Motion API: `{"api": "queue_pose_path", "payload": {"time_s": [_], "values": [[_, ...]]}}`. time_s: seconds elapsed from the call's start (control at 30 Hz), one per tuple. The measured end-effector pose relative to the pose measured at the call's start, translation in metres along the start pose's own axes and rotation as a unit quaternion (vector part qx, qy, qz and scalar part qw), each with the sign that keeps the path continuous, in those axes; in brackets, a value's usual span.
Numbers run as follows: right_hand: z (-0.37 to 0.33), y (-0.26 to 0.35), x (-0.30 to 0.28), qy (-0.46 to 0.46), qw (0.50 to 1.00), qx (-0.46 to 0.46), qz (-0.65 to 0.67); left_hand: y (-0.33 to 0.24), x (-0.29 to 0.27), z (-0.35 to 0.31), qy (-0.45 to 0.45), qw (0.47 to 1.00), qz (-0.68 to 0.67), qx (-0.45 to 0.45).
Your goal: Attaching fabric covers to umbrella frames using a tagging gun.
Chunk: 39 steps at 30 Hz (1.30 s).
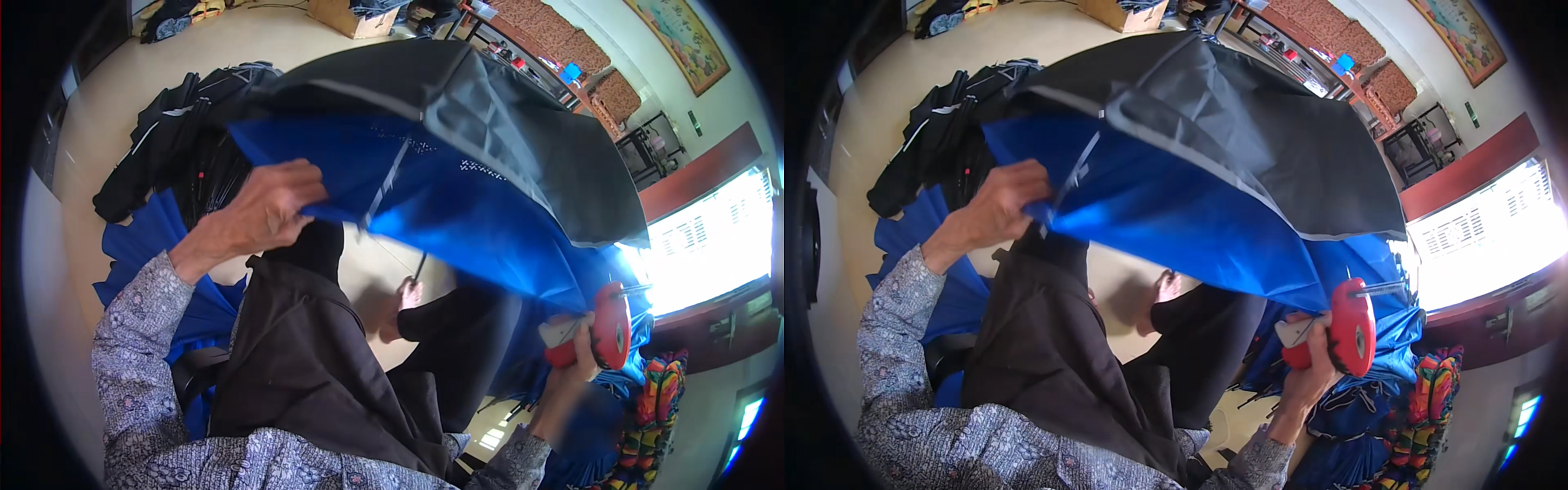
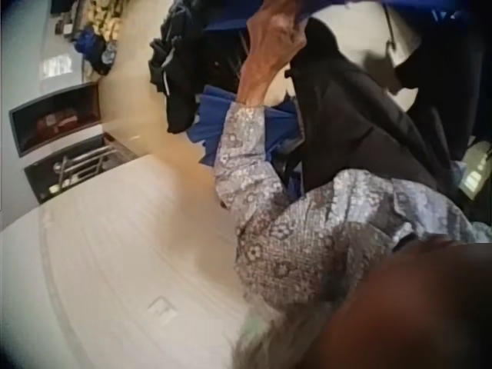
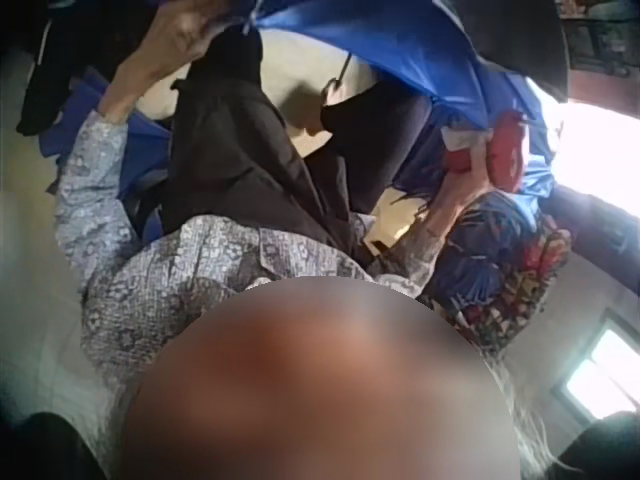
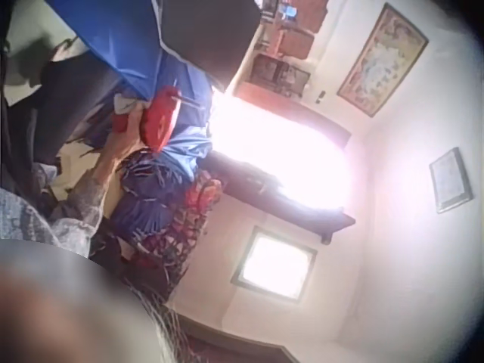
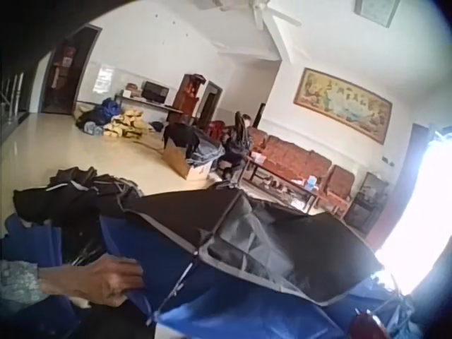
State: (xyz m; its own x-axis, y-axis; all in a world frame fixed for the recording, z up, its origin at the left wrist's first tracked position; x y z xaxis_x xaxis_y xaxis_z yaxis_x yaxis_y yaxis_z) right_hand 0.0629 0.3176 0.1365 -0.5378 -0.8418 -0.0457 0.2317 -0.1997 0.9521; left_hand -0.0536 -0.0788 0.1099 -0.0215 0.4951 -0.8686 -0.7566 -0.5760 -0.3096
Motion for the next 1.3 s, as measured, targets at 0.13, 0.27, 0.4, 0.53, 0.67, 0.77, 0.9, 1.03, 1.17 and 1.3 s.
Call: {"api": "queue_pose_path", "payload": {"time_s": [0.13, 0.27, 0.4, 0.53, 0.67, 0.77, 0.9, 1.03, 1.17, 1.3], "values": [[0.001, -0.001, -0.002, 0.028, 0.999, 0.025, -0.034, 0.007, 0.045, -0.049, -0.067, 0.990, -0.018, 0.127], [-0.024, -0.009, 0.021, 0.104, 0.982, 0.058, -0.145, 0.031, 0.052, -0.100, 0.067, 0.994, -0.081, 0.014], [-0.038, -0.029, 0.027, 0.181, 0.948, 0.047, -0.259, 0.035, 0.023, -0.086, 0.294, 0.887, -0.257, -0.245], [-0.048, -0.034, 0.025, 0.205, 0.938, 0.064, -0.271, 0.037, -0.027, -0.078, 0.082, 0.880, -0.329, -0.332], [-0.051, -0.039, 0.008, 0.169, 0.952, 0.132, -0.220, 0.063, -0.041, 0.022, -0.334, 0.729, -0.580, -0.142], [-0.049, -0.036, 0.007, 0.164, 0.954, 0.154, -0.197, 0.127, 0.006, 0.034, -0.359, 0.745, -0.453, -0.333], [-0.045, -0.028, 0.001, 0.139, 0.946, 0.179, -0.233, 0.077, 0.054, 0.026, -0.315, 0.792, -0.442, -0.278], [-0.037, -0.020, -0.007, 0.110, 0.943, 0.200, -0.242, 0.021, 0.077, 0.018, -0.218, 0.763, -0.539, -0.282], [-0.038, -0.022, -0.001, 0.116, 0.942, 0.192, -0.249, 0.015, 0.096, 0.045, -0.145, 0.397, -0.835, -0.351], [-0.036, -0.027, 0.001, 0.128, 0.936, 0.173, -0.278, 0.063, 0.114, 0.084, -0.086, 0.346, -0.896, -0.265]]}}
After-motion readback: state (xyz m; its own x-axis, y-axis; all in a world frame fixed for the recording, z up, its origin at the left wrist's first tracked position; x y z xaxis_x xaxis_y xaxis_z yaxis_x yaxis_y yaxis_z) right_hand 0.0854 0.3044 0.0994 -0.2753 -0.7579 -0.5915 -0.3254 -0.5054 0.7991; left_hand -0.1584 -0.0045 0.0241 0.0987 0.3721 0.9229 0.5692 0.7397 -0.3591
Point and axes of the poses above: each hand's wrist, its own z-axis towards the middle knuckle, its own x-axis out of the palm, y = z × x, the point moved 4 cm from there along z, towards the middle knuckle, and after that the axes turned 5 degrees about -z, right-handed, at the moved point
